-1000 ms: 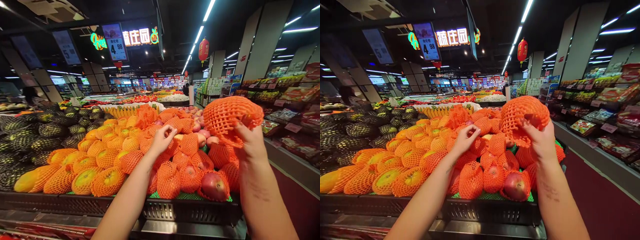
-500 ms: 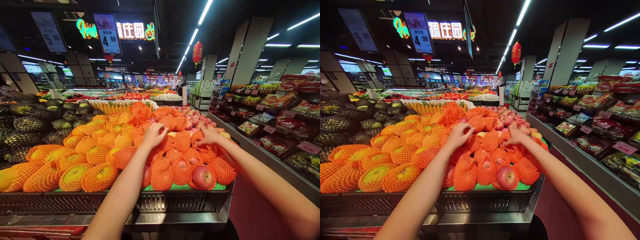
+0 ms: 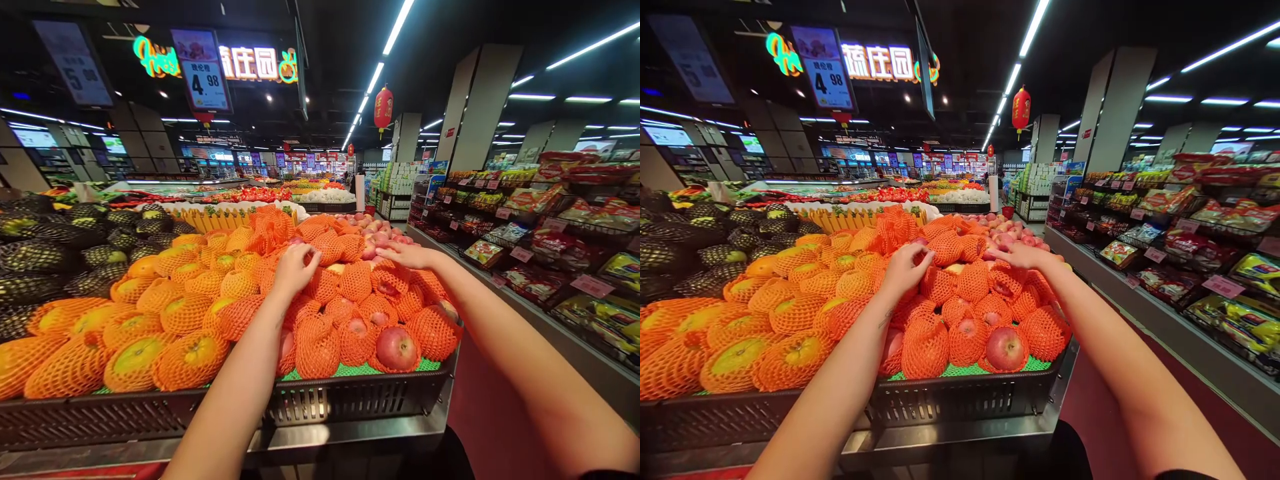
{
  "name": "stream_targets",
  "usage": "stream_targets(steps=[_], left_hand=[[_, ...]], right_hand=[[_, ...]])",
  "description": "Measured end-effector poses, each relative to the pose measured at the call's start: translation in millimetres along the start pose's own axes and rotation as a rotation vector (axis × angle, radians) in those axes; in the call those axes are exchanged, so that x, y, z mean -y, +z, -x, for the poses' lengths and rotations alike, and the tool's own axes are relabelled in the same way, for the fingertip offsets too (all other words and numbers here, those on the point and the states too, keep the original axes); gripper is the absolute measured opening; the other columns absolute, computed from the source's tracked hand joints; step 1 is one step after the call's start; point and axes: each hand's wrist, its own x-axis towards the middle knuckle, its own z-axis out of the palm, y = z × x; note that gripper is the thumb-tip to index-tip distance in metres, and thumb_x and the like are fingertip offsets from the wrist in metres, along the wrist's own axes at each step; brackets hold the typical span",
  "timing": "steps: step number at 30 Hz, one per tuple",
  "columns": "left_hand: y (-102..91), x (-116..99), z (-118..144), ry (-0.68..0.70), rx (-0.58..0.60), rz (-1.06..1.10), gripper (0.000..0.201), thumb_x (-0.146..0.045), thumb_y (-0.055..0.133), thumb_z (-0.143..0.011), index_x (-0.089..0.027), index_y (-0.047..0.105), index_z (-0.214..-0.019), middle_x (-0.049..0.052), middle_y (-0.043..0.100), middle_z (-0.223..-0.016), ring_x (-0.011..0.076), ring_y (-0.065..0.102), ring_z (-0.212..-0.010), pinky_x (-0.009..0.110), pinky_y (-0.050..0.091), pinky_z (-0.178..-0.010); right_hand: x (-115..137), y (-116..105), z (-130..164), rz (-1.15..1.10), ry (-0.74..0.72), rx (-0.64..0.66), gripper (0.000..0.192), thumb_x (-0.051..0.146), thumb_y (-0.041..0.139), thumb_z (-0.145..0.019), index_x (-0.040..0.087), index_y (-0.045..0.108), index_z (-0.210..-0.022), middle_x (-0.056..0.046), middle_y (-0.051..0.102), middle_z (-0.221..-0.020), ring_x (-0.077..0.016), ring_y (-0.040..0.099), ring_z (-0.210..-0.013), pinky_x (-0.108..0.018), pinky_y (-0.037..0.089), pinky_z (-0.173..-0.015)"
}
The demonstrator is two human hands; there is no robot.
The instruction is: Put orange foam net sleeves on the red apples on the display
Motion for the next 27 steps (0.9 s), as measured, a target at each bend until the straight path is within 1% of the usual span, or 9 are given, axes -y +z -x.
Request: stream_targets(steps=[4,6,9,11,14,16,20,24,27], left_hand=[[0.1,1.8,-0.3,0.006,-0.005,-0.016,0.021,-0.035,0.051,-0.094,-0.022,0.059,-0.079,0.008,0.07,-0.09,0.0256,0.062,-0.091,0.04,0.048,-0.089],[0.1,1.6,-0.5,0.014,0.006,-0.021,0.021,-0.035,0.051,-0.094,-0.022,0.059,-0.079,0.008,0.07,-0.09,0.026,0.061,-0.092,0.041,0.048,-0.09],[0.5,0.7,-0.3,0.019,0.023,-0.026,0.022,-0.036,0.05,-0.094,-0.022,0.059,-0.079,0.007,0.07,-0.089,0.0261,0.061,-0.091,0.041,0.048,-0.09],[0.9,0.2,-0.1,0.016,0.031,-0.027,0.022,-0.037,0.051,-0.094,-0.022,0.058,-0.078,0.007,0.069,-0.087,0.0262,0.061,-0.09,0.041,0.048,-0.088],[1.0,-0.3,0.3,0.008,0.036,-0.03,0.023,-0.038,0.05,-0.093,-0.023,0.058,-0.078,0.007,0.069,-0.087,0.0264,0.061,-0.089,0.041,0.048,-0.087],[0.7,-0.8,0.4,0.003,0.044,-0.029,0.023,-0.038,0.05,-0.093,-0.023,0.058,-0.078,0.007,0.068,-0.087,0.0265,0.061,-0.089,0.041,0.048,-0.086],[0.1,-1.9,0.5,-0.002,0.058,-0.034,0.024,-0.039,0.05,-0.093,-0.022,0.058,-0.078,0.008,0.068,-0.088,0.0272,0.061,-0.091,0.041,0.048,-0.086],[1.1,-0.5,0.3,-0.006,0.056,-0.036,0.023,-0.039,0.051,-0.093,-0.023,0.059,-0.078,0.007,0.068,-0.088,0.0262,0.061,-0.091,0.04,0.048,-0.086],[1.9,1.5,0.0,-0.005,0.04,-0.026,0.021,-0.037,0.052,-0.093,-0.023,0.059,-0.079,0.007,0.069,-0.089,0.0259,0.06,-0.091,0.04,0.048,-0.088]], right_hand=[[-31.5,-17.0,3.5,-0.125,0.068,-0.063,0.086,0.085,0.033,-0.086,0.028,0.056,-0.145,-0.006,0.055,-0.153,-0.0373,0.046,-0.144,-0.054,0.032,-0.123],[-53.9,-24.5,11.2,-0.157,0.099,-0.011,0.08,0.083,0.039,-0.086,0.026,0.065,-0.136,-0.006,0.064,-0.144,-0.0364,0.053,-0.138,-0.051,0.037,-0.12],[-86.2,-30.3,30.4,-0.148,0.139,0.134,0.069,0.074,0.063,-0.074,0.023,0.076,-0.118,-0.007,0.072,-0.132,-0.037,0.06,-0.13,-0.047,0.043,-0.116],[-104.1,-29.1,44.6,-0.143,0.166,0.181,0.062,0.065,0.071,-0.071,0.024,0.077,-0.115,-0.006,0.073,-0.131,-0.0357,0.062,-0.127,-0.043,0.047,-0.112],[-124.8,-17.9,60.5,-0.111,0.252,0.153,0.057,0.058,0.064,-0.078,0.021,0.075,-0.12,-0.008,0.071,-0.134,-0.0342,0.062,-0.127,-0.041,0.048,-0.11],[-134.1,-5.5,66.6,-0.068,0.322,0.135,0.052,0.05,0.064,-0.079,0.017,0.076,-0.118,-0.012,0.076,-0.122,-0.0353,0.067,-0.118,-0.043,0.051,-0.105],[-139.7,15.4,71.6,0.014,0.402,0.152,0.044,0.031,0.064,-0.077,0.019,0.076,-0.118,-0.008,0.081,-0.095,-0.0326,0.074,-0.092,-0.043,0.059,-0.085],[-124.1,15.3,72.8,0.12,0.422,0.064,0.046,0.021,0.059,-0.082,0.013,0.071,-0.126,-0.017,0.077,-0.115,-0.0366,0.071,-0.104,-0.046,0.055,-0.094],[-87.4,10.2,81.5,0.211,0.389,-0.097,0.053,0.027,0.05,-0.09,0.011,0.058,-0.14,-0.022,0.064,-0.138,-0.041,0.062,-0.123,-0.054,0.047,-0.103]])
